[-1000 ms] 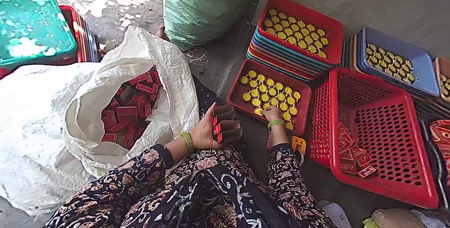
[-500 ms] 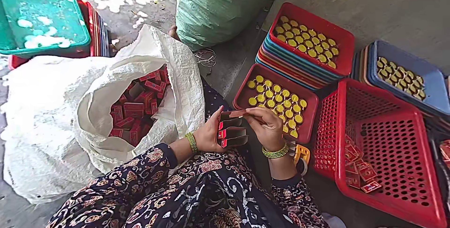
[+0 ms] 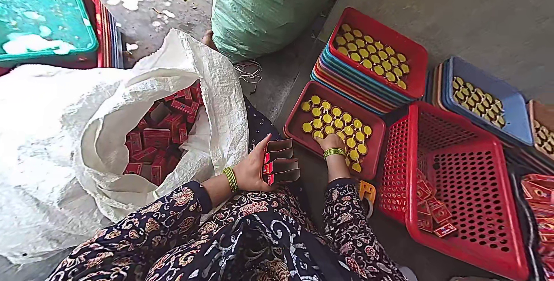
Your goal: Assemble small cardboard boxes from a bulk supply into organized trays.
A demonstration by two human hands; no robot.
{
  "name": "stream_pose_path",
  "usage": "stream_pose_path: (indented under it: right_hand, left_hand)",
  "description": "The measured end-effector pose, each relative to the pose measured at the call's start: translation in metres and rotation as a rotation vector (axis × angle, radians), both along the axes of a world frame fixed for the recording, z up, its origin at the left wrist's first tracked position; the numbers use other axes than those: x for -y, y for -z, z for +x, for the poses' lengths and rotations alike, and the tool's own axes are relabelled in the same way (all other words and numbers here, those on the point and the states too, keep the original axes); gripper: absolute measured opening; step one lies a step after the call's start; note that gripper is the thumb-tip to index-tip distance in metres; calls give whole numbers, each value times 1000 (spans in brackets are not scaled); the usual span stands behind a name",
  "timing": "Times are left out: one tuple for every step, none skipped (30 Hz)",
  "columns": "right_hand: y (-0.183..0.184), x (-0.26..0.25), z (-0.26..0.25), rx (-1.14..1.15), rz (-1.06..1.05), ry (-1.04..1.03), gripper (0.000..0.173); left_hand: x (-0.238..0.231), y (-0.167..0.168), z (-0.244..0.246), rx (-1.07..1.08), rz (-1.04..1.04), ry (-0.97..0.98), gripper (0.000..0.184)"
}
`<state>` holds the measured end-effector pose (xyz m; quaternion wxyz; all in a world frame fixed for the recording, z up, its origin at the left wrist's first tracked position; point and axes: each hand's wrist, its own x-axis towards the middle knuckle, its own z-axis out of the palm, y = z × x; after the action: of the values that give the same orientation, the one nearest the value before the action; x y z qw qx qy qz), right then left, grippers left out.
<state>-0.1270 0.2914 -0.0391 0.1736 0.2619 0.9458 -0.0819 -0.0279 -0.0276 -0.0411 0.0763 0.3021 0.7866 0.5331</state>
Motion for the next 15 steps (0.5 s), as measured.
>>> stream_pose_path:
  right_hand:
    - [10,0,-2,4,0,20,65]
    - [18,1,-4,-16,-12,42,66]
    - [23,2,-5,-45,-36,72,67]
    - [26,1,-6,-80,-67,106,67]
    - [28,-1,-5,-118,-109,139,64]
    - [30,-4,-4,-166,-162,169,58]
    - [32,-8,-3,-214,-206,191,49]
    - [32,-11,0,-254,-253,205,43]
    - [29,-14,4,-302,-298,209,39]
    - [24,-13,11,-376,-353,205,37]
    - [15,-9,20,-485,-429,188,35]
    - [4,-4,30,-640,-537,158,33]
    - [-5,3,42,-815,-677,99,29]
    - [-17,12,55,-974,-837,4,24]
    - [-31,23,69,-1085,-988,-117,21]
  left_hand:
    - [0,-1,0,15,-30,-5,149]
    - [1,0,0,18,-48,-9,149]
    - [1,0,-1,12,-52,-8,149]
    - [1,0,-1,8,-55,-8,149]
    - [1,-1,-1,1,-57,-7,148]
    - [1,-3,-1,-6,-51,-2,148]
    - [2,-5,0,-11,-54,0,147]
    - [2,-6,0,-6,-72,1,148]
    - [2,-7,0,1,-79,3,148]
    - [2,-7,0,1,-85,2,148]
    - [2,-6,0,1,-89,1,148]
    - [2,-5,0,-1,-89,-3,148]
    - [2,-6,0,4,-93,-9,148]
    - [1,-8,0,14,-96,-11,148]
    - [1,-10,1,15,-95,-14,148]
